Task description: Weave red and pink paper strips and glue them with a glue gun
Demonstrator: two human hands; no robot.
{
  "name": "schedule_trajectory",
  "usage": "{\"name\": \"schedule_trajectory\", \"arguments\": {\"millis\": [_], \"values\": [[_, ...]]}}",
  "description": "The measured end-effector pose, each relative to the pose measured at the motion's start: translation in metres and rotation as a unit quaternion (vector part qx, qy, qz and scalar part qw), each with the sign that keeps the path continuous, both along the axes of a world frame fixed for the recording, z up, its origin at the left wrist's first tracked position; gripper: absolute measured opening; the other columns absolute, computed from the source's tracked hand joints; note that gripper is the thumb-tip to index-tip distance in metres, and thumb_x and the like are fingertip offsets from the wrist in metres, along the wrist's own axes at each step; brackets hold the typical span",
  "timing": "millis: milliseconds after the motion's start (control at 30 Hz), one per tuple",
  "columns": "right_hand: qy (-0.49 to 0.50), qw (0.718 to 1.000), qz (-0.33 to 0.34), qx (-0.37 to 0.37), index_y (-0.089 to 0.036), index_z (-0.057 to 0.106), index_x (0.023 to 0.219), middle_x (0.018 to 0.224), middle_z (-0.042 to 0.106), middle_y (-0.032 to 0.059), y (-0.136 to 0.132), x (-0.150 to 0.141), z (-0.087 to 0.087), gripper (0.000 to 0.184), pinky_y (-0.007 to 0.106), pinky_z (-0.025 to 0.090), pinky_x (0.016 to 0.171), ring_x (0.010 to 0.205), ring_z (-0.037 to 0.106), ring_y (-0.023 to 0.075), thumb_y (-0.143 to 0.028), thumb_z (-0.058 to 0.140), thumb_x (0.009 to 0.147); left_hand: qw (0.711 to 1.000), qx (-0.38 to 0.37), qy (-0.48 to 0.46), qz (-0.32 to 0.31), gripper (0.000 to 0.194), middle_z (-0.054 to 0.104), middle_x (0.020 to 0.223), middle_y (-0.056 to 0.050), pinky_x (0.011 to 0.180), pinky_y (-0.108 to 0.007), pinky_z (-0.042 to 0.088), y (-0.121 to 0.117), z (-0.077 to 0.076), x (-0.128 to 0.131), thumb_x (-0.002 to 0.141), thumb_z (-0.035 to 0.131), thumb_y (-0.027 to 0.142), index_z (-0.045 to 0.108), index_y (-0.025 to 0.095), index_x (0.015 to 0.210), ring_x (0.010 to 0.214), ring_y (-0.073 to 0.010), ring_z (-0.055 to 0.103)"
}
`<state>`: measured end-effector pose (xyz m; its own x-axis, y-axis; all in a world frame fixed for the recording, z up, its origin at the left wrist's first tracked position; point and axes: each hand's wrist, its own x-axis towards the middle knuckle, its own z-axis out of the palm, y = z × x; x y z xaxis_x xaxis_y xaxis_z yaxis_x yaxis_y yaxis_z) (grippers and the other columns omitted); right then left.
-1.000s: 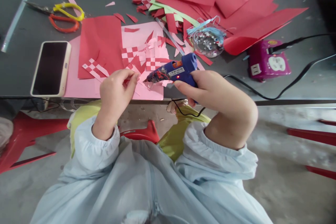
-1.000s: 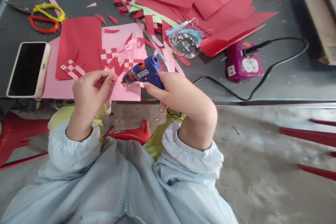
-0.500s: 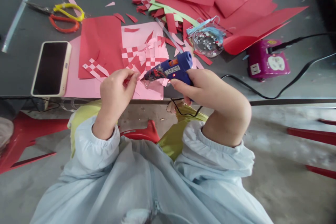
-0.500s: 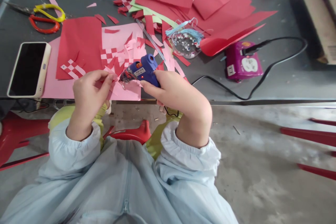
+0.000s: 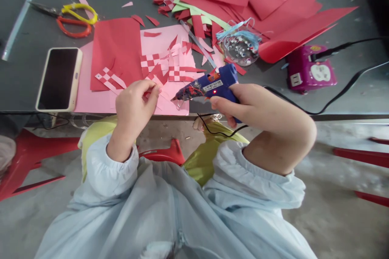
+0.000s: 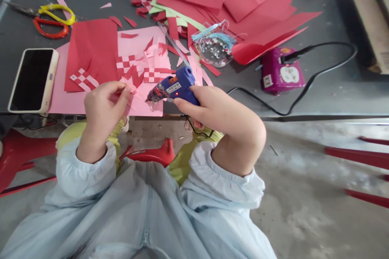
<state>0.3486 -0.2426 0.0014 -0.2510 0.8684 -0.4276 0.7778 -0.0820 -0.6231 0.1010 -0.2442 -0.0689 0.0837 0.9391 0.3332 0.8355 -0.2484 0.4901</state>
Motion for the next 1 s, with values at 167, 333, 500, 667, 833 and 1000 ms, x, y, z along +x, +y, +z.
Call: {"name": "schedule_trajectory", "arguments": {"millis": [167, 333, 500, 667, 833, 1000], "values": [[0.002, 1.000, -0.009, -0.012, -0.024, 0.044, 0.056, 0.041, 0.049, -0.0046, -0.001, 0.002, 0.000, 0.043, 0.029, 0.032, 0.049, 0.041, 0.043, 0.0106, -0.036, 0.064, 0.092, 1.000, 0.008, 0.008, -0.006, 0.018, 0.077, 0.086, 0.000, 0.067, -0.027, 0.044, 0.000, -0.001, -0.001, 0.098, 0.060, 0.032, 0.070, 0.022, 0.086, 0.078, -0.0158, 0.069], [0.017, 0.999, -0.029, 0.005, -0.024, 0.047, 0.058, 0.042, 0.049, -0.0052, -0.001, 0.006, -0.001, 0.039, 0.028, 0.033, 0.049, 0.041, 0.044, 0.0107, -0.038, 0.066, 0.089, 1.000, 0.000, 0.014, -0.028, 0.012, 0.078, 0.093, 0.001, 0.074, -0.028, 0.050, -0.003, 0.001, -0.002, 0.095, 0.059, 0.024, 0.069, 0.024, 0.090, 0.086, -0.0165, 0.071], [0.031, 0.996, -0.089, 0.004, -0.023, 0.053, 0.064, 0.046, 0.055, -0.0037, -0.004, 0.010, 0.000, 0.032, 0.029, 0.040, 0.053, 0.046, 0.052, 0.0125, -0.037, 0.066, 0.090, 0.998, -0.016, 0.031, -0.044, 0.023, 0.078, 0.100, 0.002, 0.080, -0.030, 0.055, -0.005, 0.003, -0.004, 0.089, 0.056, 0.012, 0.071, 0.028, 0.096, 0.094, -0.0178, 0.073], [0.042, 0.993, -0.102, 0.031, -0.021, 0.057, 0.066, 0.044, 0.056, -0.0038, -0.004, 0.012, -0.001, 0.028, 0.028, 0.039, 0.053, 0.045, 0.050, 0.0113, -0.034, 0.064, 0.090, 0.996, -0.010, 0.052, -0.067, 0.027, 0.078, 0.106, 0.001, 0.078, -0.031, 0.055, -0.007, 0.002, -0.006, 0.091, 0.055, 0.012, 0.076, 0.026, 0.100, 0.097, -0.0190, 0.073], [0.067, 0.990, -0.108, 0.059, -0.022, 0.055, 0.064, 0.044, 0.056, -0.0032, -0.004, 0.013, -0.005, 0.028, 0.028, 0.040, 0.051, 0.044, 0.051, 0.0116, -0.035, 0.064, 0.088, 0.992, 0.011, 0.088, -0.093, 0.028, 0.077, 0.107, -0.002, 0.075, -0.032, 0.053, -0.007, 0.002, -0.007, 0.094, 0.052, 0.013, 0.078, 0.023, 0.100, 0.096, -0.0205, 0.072], [0.089, 0.990, -0.095, 0.062, -0.023, 0.053, 0.062, 0.045, 0.057, -0.0014, -0.005, 0.015, -0.004, 0.029, 0.028, 0.041, 0.051, 0.045, 0.051, 0.0115, -0.037, 0.061, 0.087, 0.986, 0.010, 0.115, -0.117, 0.027, 0.076, 0.107, -0.004, 0.072, -0.033, 0.052, -0.009, 0.002, -0.008, 0.096, 0.050, 0.015, 0.076, 0.023, 0.097, 0.097, -0.0216, 0.070]]}}
